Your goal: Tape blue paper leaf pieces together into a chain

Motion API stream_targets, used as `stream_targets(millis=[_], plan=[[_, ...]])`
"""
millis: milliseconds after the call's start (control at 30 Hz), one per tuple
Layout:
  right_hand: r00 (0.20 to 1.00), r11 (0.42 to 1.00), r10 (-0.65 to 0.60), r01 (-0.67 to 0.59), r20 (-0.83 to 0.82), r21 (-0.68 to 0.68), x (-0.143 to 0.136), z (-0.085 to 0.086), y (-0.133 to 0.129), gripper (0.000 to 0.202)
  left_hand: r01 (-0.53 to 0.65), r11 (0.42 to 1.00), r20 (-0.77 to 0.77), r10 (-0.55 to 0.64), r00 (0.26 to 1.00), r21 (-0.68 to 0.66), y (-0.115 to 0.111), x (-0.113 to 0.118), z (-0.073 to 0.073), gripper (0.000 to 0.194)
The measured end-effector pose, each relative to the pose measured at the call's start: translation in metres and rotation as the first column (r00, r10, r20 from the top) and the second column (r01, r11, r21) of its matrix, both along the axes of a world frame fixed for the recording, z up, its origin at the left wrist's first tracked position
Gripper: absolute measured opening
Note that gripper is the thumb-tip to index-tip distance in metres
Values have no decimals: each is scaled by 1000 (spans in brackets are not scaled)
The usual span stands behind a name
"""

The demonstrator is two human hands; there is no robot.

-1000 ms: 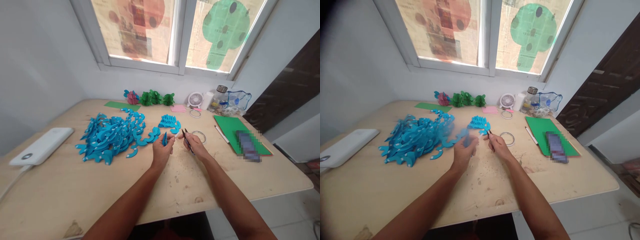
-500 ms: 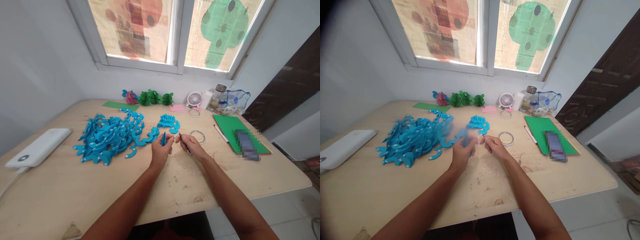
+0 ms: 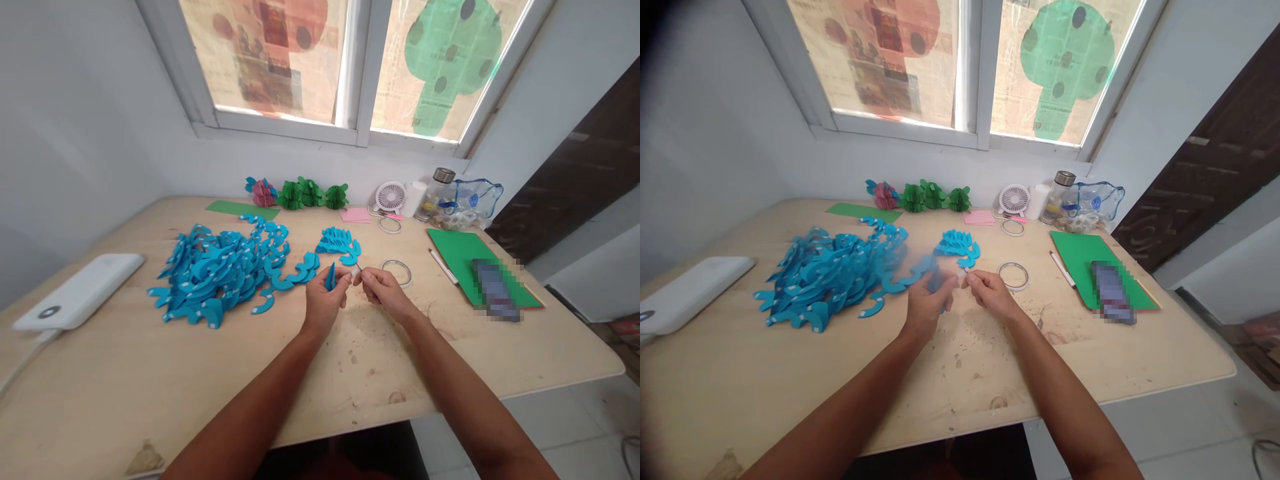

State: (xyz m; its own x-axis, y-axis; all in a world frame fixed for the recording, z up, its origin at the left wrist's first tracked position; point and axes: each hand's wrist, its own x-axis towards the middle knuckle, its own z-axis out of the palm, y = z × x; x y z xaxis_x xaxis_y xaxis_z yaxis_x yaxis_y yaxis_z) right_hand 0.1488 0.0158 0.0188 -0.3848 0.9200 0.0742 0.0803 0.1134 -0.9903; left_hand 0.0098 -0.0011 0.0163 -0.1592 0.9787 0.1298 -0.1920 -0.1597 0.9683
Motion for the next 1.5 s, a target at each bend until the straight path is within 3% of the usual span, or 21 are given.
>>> stream_targets(millis=[433,700,1000,1500], plan=[[997,998,-66,65,47,18,-3,2,-1,38,3,1000,5,-3,1000,-12,0,-1,1,15],[994,995,-60,52,89,88,-1,-5,1,35,1,1000,27,-2,1000,7,2,-2,-1,17],[994,986,-42,25,98,163,-3,1,-1,34,36,999,42,-37,998,15,2,0,-3,19],[981,980,-90,57,169,192,-3,-1,0,34,43,999,64,-44,997,10,2,0,-2,18]])
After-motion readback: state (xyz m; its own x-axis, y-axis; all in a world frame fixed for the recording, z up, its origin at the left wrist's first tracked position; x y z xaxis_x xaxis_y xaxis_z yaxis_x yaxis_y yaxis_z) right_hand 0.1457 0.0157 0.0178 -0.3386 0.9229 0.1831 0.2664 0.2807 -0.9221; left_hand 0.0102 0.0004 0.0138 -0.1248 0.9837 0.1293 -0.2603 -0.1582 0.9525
